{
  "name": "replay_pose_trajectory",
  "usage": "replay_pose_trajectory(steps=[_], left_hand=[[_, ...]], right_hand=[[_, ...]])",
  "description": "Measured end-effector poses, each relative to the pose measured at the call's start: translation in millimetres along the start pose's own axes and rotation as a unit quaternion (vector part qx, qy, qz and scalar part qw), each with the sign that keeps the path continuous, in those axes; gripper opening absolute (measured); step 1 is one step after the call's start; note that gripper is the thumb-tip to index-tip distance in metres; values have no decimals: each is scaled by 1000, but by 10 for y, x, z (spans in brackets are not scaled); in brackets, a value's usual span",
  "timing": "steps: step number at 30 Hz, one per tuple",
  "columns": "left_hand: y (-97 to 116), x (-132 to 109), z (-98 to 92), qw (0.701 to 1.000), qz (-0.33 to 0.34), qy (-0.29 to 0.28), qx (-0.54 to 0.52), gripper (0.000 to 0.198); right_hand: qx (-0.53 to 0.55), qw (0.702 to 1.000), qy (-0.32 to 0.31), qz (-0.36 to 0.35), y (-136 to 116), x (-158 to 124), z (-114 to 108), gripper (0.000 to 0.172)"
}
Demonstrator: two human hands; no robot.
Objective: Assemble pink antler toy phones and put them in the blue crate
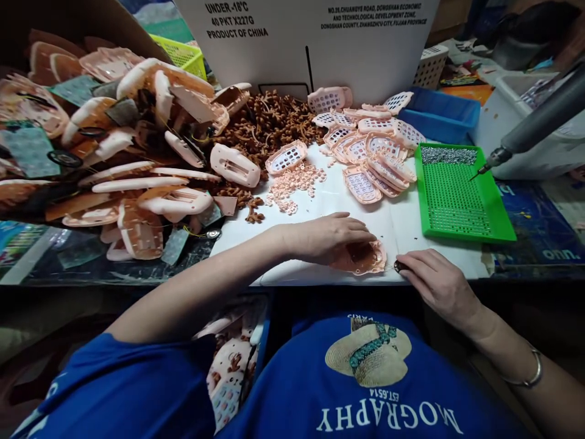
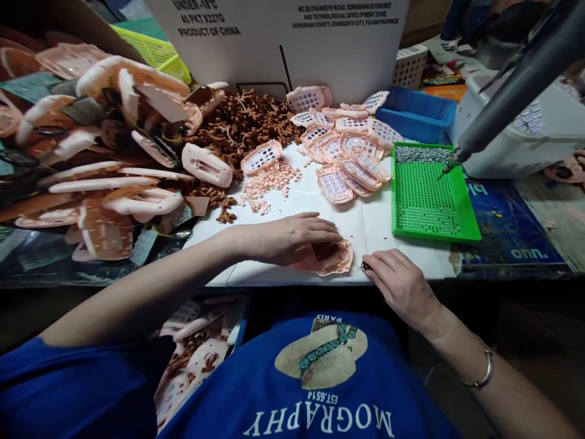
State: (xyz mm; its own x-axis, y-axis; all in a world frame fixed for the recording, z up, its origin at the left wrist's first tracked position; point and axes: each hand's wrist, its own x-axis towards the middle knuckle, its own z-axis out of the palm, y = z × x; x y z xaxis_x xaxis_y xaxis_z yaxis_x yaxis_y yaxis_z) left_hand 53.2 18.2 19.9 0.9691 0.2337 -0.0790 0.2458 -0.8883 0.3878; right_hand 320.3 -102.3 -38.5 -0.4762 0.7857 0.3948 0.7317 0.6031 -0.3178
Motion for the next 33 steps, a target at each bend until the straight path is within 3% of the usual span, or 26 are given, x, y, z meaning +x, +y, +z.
replay_pose_trajectory(steps=[7,12,16,21,26,33], left_hand=[[5,-80,-106,999,-23,26,13,47],[85,-323,-78,991,-84,102,-11,47],[233,-519,121,969,-156,189,-35,49],[459,-643,417,918,-247,290,-112,52],[593,-582,574,894,-240,352,-135,54],[574,-464,654,880,-222,399,-132,55]], right_hand=[[122,987,23,106,-68,128,-89,12],[199,967,8,156,-94,354,-115,11],[188,976,9,105,-45,542,-33,12],[148,988,-29,24,16,660,50,15],[84,994,-58,-47,61,676,94,23],[0,988,-102,-117,67,750,51,26]])
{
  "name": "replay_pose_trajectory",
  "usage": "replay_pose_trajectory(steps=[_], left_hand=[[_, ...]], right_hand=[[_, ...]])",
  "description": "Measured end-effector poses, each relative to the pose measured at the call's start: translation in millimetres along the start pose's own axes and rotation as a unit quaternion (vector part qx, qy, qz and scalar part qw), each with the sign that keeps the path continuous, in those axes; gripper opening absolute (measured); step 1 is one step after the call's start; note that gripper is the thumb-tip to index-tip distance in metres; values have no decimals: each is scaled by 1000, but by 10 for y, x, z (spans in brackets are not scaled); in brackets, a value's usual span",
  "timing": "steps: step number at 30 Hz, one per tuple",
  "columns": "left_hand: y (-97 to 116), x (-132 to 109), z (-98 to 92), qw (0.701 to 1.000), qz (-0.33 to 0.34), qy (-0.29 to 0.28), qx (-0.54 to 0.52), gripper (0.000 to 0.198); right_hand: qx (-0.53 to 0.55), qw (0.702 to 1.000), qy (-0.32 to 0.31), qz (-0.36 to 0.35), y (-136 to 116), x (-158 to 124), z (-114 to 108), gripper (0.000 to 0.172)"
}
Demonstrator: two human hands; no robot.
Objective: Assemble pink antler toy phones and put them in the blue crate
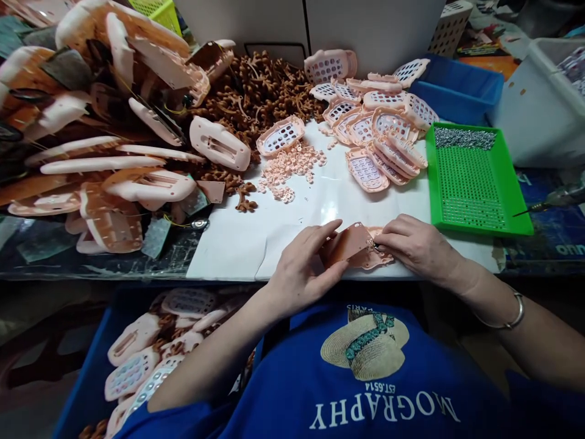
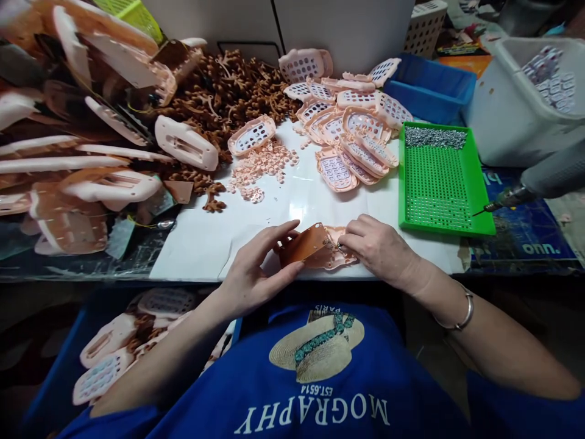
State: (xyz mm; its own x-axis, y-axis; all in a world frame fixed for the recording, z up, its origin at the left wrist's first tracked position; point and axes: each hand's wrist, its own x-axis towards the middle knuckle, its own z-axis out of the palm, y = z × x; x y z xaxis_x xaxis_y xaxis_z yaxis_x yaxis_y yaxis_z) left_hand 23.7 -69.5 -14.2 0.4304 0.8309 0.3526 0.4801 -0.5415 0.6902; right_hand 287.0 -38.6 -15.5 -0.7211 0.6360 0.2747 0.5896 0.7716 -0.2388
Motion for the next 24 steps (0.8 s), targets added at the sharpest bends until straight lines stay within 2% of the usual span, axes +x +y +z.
replay_pose_trajectory(steps=[5,9,14,16,20,22,24], left_hand=[[-2,27,18,1000,10,23,-10,59],[8,61,21,999,-4,41,-7,66],[0,107,-5,998,14,54,11,67],[3,122,-23,998,17,55,23,67],[75,163,-54,996,34,56,58,67],[148,188,-61,995,47,54,72,65],[224,207,-58,995,56,45,69,66]], right_hand=[[77,996,-50,19,20,96,-86,21],[140,987,-44,62,42,90,-83,15],[131,989,-25,66,33,10,-93,15],[97,993,18,63,-25,-7,-116,16],[-7,986,167,17,-263,46,-130,21],[-54,980,193,-12,-393,117,-109,30],[-69,977,199,-35,-483,189,-77,27]])
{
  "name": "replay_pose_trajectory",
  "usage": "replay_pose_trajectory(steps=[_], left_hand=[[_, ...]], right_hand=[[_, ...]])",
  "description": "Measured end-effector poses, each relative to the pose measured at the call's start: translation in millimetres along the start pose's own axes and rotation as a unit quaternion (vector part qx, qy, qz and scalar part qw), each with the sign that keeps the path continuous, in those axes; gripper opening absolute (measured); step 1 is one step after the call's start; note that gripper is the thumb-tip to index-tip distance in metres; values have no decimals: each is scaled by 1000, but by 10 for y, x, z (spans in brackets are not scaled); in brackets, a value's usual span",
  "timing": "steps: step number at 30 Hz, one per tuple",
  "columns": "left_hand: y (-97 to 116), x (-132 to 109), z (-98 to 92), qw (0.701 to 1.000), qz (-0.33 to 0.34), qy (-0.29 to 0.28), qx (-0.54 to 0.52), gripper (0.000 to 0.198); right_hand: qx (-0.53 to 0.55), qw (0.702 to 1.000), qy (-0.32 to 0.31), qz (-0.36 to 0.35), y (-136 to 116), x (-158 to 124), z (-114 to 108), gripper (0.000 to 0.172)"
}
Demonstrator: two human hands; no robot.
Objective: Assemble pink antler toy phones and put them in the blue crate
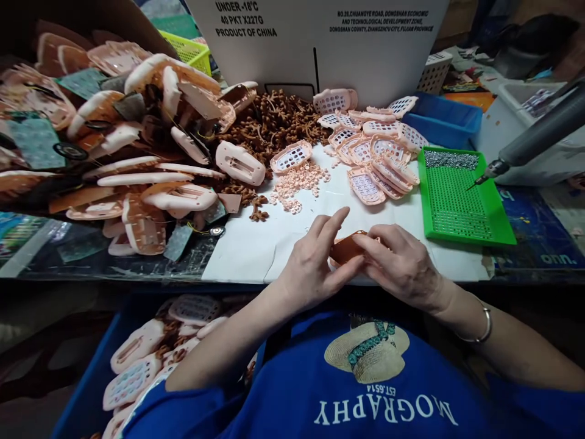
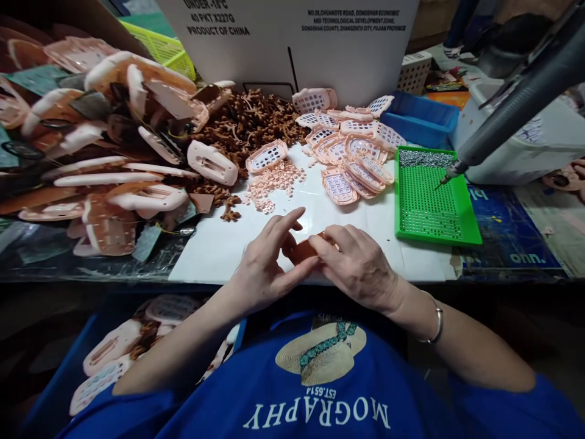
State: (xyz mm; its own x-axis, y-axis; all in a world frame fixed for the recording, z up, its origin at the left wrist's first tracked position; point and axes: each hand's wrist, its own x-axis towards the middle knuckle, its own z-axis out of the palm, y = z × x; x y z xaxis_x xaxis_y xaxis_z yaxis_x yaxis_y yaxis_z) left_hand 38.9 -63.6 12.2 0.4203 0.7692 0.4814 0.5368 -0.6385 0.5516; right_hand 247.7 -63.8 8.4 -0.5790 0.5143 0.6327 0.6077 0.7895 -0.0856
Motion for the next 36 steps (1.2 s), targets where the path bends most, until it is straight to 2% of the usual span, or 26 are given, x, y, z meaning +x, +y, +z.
replay_pose_trajectory(steps=[3,4,6,8,11,14,18,21,24,28,31,34,36], left_hand=[[55,12,22,999,0,-4,-39,82],[50,8,39,999,-7,4,-53,90],[12,-6,91,997,-36,21,-71,97],[-44,-14,163,995,-62,25,-75,89],[-105,15,296,996,-59,5,-66,65],[-114,92,424,999,-44,-17,-18,44],[-78,190,540,995,-65,-32,63,36],[-62,207,581,994,-72,-35,77,24],[-99,171,589,996,-64,-39,47,14],[-205,89,560,998,-7,-51,22,20],[-232,54,533,993,51,-74,82,23],[-188,59,516,974,119,-85,173,25],[-151,76,504,961,153,-100,207,26]], right_hand=[[62,998,20,12,-24,20,57,15],[98,994,31,42,-5,0,68,12],[165,973,57,149,54,-76,84,8],[221,931,87,277,120,-176,100,3],[299,854,115,411,183,-314,136,13],[362,803,141,452,193,-404,195,21],[406,771,192,452,168,-480,294,21],[421,762,213,444,158,-524,331,21],[431,760,214,436,173,-559,302,19],[444,756,173,449,207,-588,204,17],[447,757,127,459,213,-586,125,17],[438,776,87,446,217,-589,53,14],[421,807,67,409,240,-612,12,8]])
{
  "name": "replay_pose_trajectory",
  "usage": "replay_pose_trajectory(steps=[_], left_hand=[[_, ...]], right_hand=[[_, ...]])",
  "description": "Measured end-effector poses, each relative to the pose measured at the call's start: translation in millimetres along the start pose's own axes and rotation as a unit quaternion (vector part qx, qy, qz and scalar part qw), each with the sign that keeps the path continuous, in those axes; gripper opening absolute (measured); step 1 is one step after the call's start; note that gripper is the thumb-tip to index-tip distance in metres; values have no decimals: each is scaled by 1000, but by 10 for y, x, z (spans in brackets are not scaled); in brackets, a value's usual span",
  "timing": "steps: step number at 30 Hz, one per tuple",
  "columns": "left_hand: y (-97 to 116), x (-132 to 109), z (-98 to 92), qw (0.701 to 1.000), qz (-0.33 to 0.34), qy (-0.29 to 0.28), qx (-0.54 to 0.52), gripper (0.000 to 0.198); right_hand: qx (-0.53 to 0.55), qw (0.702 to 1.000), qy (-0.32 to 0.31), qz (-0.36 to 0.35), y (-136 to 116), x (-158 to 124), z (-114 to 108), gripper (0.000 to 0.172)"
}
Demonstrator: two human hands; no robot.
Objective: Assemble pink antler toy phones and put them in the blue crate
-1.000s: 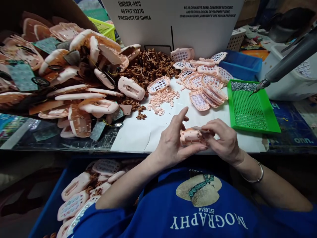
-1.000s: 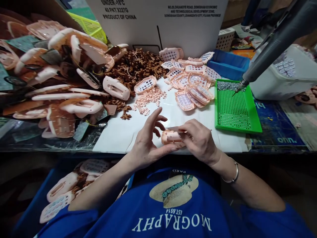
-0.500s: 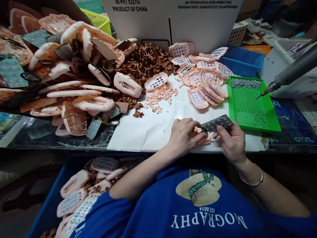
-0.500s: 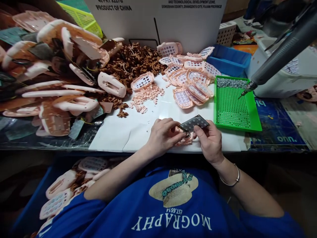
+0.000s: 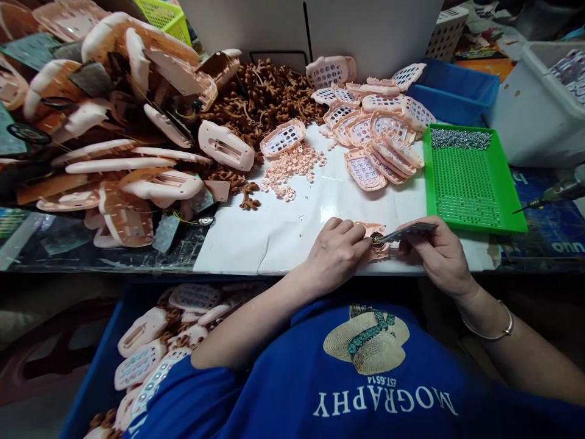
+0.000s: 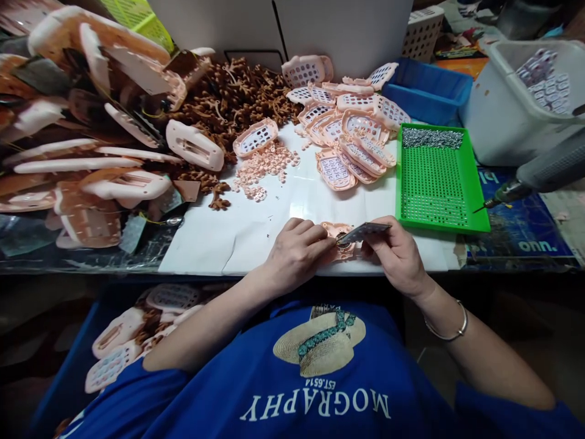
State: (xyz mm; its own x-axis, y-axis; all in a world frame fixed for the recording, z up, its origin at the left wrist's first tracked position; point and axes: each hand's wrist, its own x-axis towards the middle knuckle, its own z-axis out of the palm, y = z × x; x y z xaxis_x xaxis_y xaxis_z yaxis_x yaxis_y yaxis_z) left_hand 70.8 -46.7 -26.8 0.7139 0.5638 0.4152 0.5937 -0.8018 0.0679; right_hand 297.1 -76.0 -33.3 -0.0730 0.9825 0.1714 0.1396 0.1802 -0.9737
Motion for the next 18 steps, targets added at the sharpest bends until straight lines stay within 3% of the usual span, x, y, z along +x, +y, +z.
replay_pose_trajectory(steps=[5,9,13,16,18], left_hand=[[-11,31,-48,998,-7,-43,-42,26],[-14,32,-41,995,-41,-46,-76,26],[14,50,-32,988,-94,-38,-120,21],[31,81,-48,980,-125,-48,-147,16],[44,104,-64,980,-131,-56,-139,15]], right_hand=[[-83,965,-132,-210,71,18,-162,22],[-93,951,-159,-247,105,31,-216,30],[-99,969,-128,-189,59,20,-164,21],[-60,996,-45,-55,15,50,-96,9],[-11,1000,-17,21,3,102,-67,13]])
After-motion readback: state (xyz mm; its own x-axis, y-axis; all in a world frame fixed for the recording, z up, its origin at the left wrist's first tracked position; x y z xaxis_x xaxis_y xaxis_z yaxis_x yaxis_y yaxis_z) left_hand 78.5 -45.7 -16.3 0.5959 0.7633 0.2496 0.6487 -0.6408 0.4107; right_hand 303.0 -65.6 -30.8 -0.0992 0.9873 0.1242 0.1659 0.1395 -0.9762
